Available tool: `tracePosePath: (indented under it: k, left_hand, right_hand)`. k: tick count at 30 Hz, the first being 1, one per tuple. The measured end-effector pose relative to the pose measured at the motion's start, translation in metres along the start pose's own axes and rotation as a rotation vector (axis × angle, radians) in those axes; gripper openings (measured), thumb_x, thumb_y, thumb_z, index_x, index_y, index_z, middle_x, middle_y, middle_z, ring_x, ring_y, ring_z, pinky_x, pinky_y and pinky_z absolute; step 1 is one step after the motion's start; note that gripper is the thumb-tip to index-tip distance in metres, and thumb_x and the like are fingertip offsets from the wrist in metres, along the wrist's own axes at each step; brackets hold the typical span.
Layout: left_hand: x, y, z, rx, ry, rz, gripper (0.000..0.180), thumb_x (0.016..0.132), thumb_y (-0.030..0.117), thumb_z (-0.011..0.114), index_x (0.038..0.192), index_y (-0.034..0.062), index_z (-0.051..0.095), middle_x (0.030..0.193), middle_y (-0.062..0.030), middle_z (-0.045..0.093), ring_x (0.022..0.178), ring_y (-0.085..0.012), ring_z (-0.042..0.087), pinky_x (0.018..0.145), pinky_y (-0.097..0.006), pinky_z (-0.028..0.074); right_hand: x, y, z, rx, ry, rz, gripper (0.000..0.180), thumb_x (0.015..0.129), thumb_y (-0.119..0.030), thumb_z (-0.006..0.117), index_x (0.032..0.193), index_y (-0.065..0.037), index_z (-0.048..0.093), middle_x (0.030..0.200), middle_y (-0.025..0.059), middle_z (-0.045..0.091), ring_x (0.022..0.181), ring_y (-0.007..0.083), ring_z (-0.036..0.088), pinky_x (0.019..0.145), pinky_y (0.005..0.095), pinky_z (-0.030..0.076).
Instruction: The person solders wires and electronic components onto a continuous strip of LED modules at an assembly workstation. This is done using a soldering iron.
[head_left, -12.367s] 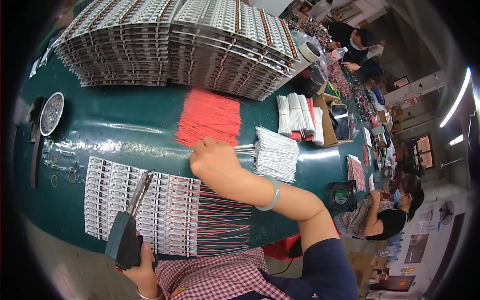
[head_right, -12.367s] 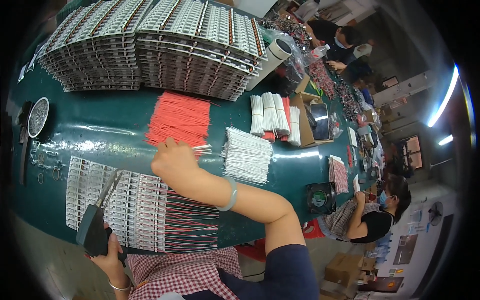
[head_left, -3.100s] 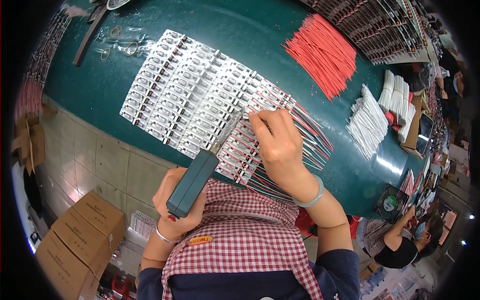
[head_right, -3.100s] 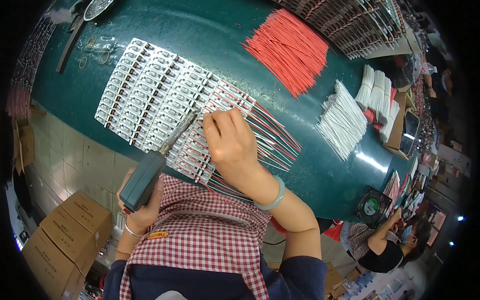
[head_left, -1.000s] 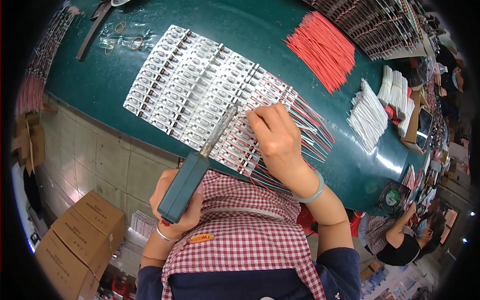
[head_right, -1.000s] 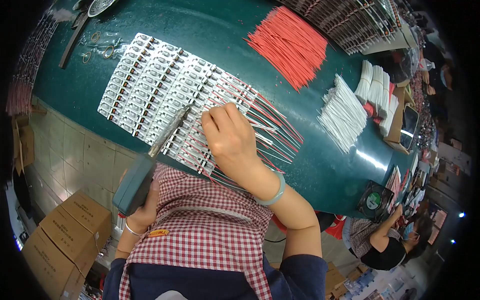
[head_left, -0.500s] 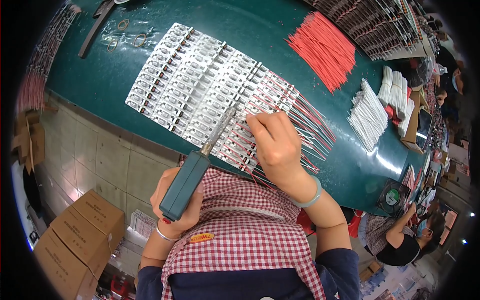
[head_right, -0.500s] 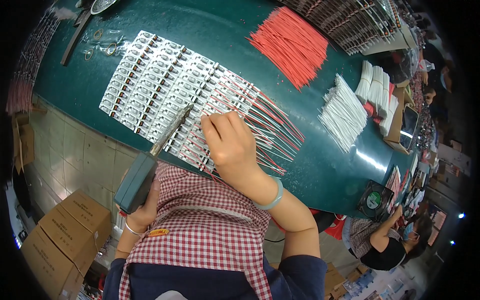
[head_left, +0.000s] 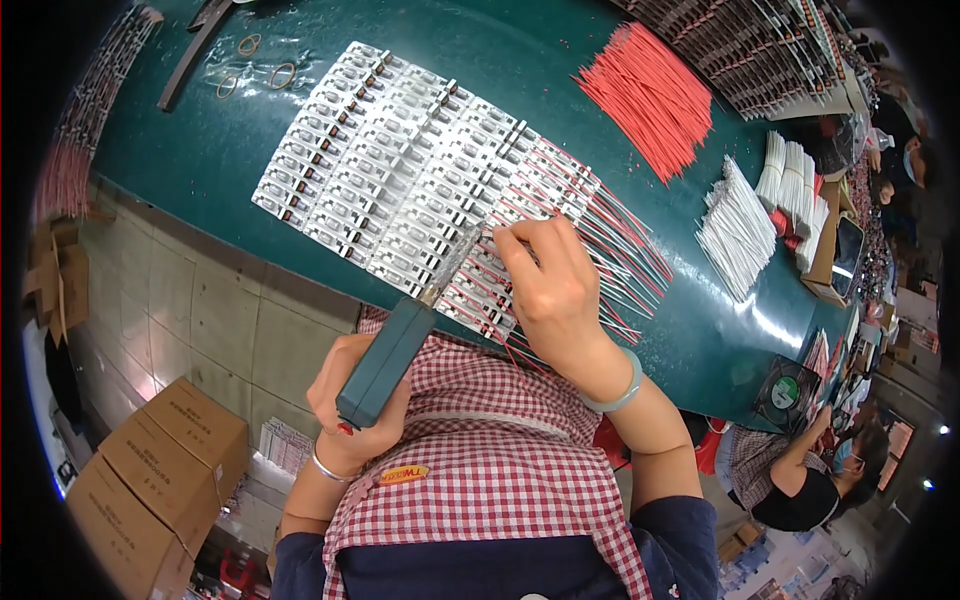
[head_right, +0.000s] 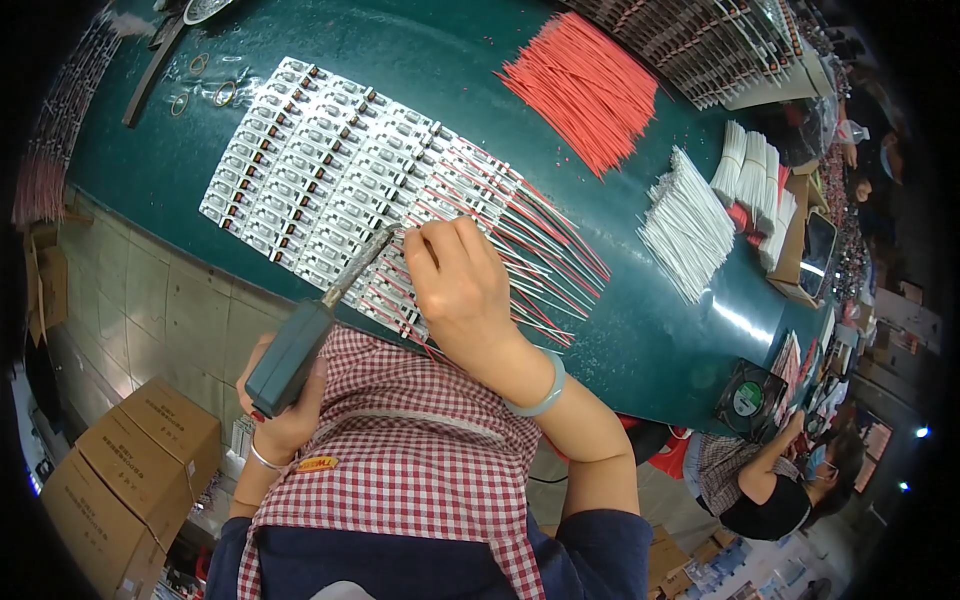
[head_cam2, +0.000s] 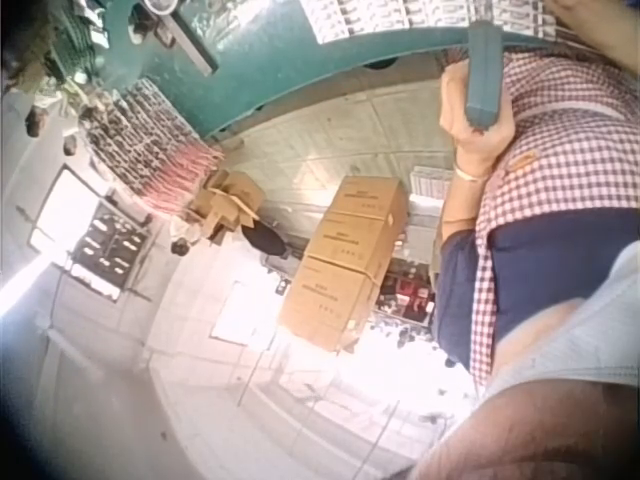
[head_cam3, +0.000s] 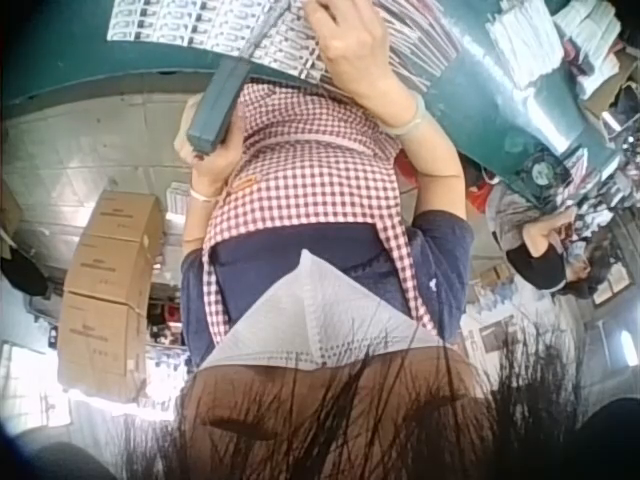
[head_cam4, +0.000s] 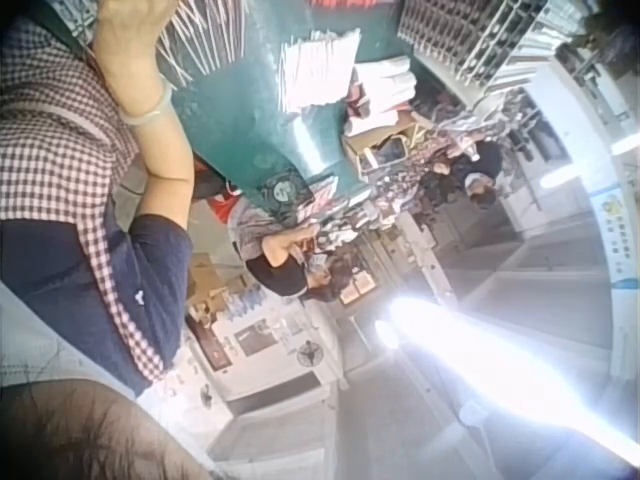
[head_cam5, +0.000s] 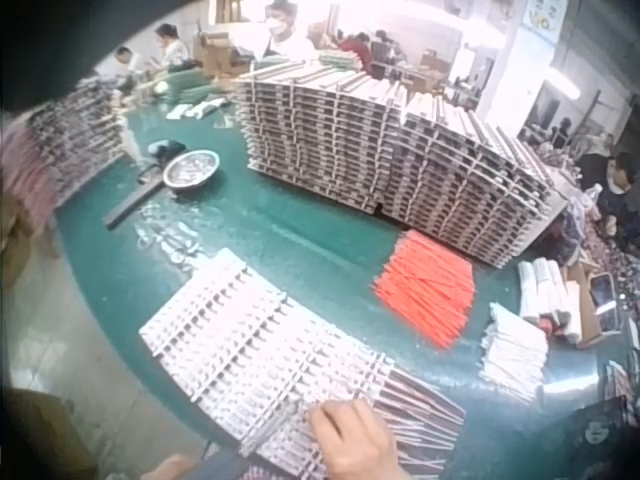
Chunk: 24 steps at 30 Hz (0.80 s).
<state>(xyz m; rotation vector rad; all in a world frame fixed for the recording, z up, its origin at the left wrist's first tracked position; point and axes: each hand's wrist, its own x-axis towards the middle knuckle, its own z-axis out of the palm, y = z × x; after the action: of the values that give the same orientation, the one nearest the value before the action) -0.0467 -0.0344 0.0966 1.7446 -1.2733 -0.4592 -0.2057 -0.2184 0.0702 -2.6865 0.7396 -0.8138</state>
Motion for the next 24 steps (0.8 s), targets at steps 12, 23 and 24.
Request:
tracePosePath:
  k: [12, 23, 24]
  left_hand:
    - [0.0, 0.002, 0.001, 0.024, -0.003, 0.014, 0.021, 0.07, -0.008, 0.073, 0.09, -0.0039, 0.067, 0.09, -0.0159, 0.066, 0.074, -0.0296, 0.067, 0.065, -0.033, 0.054]
    - [-0.015, -0.001, -0.005, 0.06, 0.031, -0.061, 0.024, 0.077, -0.003, 0.075, 0.101, -0.0076, 0.071, 0.101, -0.0214, 0.071, 0.084, -0.0327, 0.073, 0.072, -0.034, 0.058]
    - [-0.015, 0.0, -0.005, 0.054, 0.031, -0.067, 0.025, 0.077, -0.003, 0.075, 0.101, -0.0082, 0.07, 0.102, -0.0219, 0.071, 0.085, -0.0329, 0.073, 0.073, -0.034, 0.058]
  right_hand:
    - [0.001, 0.002, 0.001, -0.016, -0.007, -0.022, 0.025, 0.074, -0.002, 0.065, 0.098, 0.006, 0.067, 0.091, 0.0119, 0.059, 0.084, 0.0264, 0.057, 0.07, 0.035, 0.05]
    - [0.0, 0.002, 0.004, -0.029, -0.002, -0.017, 0.024, 0.075, -0.003, 0.064, 0.098, 0.005, 0.066, 0.091, 0.0117, 0.058, 0.083, 0.0263, 0.057, 0.07, 0.035, 0.05]
    - [-0.001, 0.003, 0.005, -0.015, 0.018, -0.008, 0.025, 0.075, -0.003, 0.064, 0.099, 0.005, 0.066, 0.092, 0.0117, 0.059, 0.084, 0.0265, 0.057, 0.07, 0.0352, 0.05]
